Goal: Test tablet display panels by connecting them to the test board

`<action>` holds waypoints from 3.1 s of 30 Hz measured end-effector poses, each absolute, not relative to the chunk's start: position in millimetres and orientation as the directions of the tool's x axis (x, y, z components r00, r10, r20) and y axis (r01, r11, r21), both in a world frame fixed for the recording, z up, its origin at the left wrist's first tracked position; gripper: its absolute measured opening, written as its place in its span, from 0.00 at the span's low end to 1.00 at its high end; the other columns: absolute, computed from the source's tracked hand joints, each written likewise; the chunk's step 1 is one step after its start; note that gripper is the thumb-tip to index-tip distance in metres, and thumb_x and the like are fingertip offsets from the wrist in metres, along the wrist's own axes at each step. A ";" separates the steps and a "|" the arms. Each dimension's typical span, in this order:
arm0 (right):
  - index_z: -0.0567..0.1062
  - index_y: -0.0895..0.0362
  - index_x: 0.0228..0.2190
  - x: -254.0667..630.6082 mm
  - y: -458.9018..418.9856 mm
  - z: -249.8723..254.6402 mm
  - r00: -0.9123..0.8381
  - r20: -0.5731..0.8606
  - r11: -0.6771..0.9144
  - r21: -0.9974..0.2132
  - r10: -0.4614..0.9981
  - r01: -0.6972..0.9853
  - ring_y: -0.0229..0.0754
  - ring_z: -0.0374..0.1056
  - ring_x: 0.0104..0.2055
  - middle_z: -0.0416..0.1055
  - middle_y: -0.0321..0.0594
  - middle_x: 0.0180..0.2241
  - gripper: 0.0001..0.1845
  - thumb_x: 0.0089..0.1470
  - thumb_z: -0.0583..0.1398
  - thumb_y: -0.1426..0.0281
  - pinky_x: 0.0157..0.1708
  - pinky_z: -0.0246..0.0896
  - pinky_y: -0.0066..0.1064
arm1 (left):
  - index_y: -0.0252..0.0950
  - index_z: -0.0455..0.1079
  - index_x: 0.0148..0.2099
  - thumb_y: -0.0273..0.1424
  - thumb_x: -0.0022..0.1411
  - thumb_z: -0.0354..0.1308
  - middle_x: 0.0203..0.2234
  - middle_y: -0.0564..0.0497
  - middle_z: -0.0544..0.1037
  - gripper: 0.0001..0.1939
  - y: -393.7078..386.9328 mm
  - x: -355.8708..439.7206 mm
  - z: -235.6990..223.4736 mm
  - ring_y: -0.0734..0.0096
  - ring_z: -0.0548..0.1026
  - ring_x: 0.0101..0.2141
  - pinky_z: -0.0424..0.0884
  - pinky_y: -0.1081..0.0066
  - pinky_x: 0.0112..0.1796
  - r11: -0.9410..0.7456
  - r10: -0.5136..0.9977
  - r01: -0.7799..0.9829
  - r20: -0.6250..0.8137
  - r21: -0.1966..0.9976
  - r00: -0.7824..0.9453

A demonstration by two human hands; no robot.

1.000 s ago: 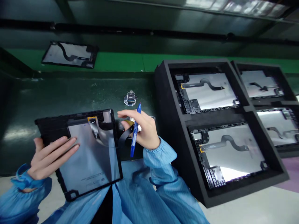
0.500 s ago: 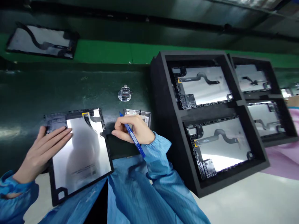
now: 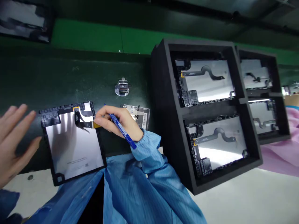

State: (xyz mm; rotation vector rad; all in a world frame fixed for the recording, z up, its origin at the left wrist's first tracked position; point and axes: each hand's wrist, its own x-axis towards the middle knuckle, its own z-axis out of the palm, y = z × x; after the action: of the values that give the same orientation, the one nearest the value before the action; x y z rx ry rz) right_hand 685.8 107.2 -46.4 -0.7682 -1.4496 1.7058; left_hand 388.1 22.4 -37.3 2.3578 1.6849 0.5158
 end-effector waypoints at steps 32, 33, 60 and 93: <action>0.72 0.57 0.29 678.4 106.4 -46.8 -0.607 0.148 0.266 -0.958 0.781 0.108 0.33 0.60 0.27 0.65 0.33 0.24 0.23 0.67 0.55 0.53 0.33 0.62 0.26 | 0.38 0.74 0.28 0.24 0.54 0.66 0.23 0.54 0.75 0.05 65.5 491.5 -39.3 0.74 0.69 0.26 0.65 0.75 0.28 0.231 0.967 0.002 -0.230 0.973 0.105; 0.72 0.57 0.29 678.3 106.2 -47.2 -0.606 0.150 0.269 -0.957 0.781 0.110 0.33 0.60 0.27 0.65 0.33 0.23 0.22 0.67 0.55 0.53 0.33 0.61 0.26 | 0.38 0.74 0.28 0.24 0.54 0.66 0.23 0.54 0.75 0.05 65.2 491.0 -39.9 0.74 0.70 0.26 0.65 0.75 0.28 0.238 0.966 0.004 -0.238 0.971 0.099; 0.69 0.57 0.28 680.7 107.1 -52.5 -0.644 0.193 0.320 -0.944 0.741 0.086 0.32 0.56 0.25 0.61 0.30 0.22 0.20 0.69 0.54 0.59 0.37 0.60 0.26 | 0.42 0.77 0.31 0.33 0.59 0.65 0.27 0.57 0.77 0.04 67.9 482.2 -27.4 0.72 0.72 0.29 0.65 0.71 0.31 0.250 0.931 0.196 -0.291 0.948 0.222; 0.77 0.56 0.44 651.4 130.5 -45.4 -0.750 0.119 0.640 -0.617 0.651 0.457 0.37 0.73 0.39 0.79 0.38 0.39 0.14 0.71 0.53 0.64 0.42 0.66 0.27 | 0.35 0.76 0.43 0.31 0.71 0.51 0.39 0.49 0.81 0.12 127.9 411.2 -64.2 0.57 0.77 0.41 0.68 0.57 0.46 -0.506 0.861 0.814 0.219 0.285 0.458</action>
State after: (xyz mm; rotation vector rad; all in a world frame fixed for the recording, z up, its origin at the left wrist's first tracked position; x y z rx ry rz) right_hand 651.4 130.5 -45.4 -0.8855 -2.5315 0.8197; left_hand 411.2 127.9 -64.2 2.5609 1.4810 0.5084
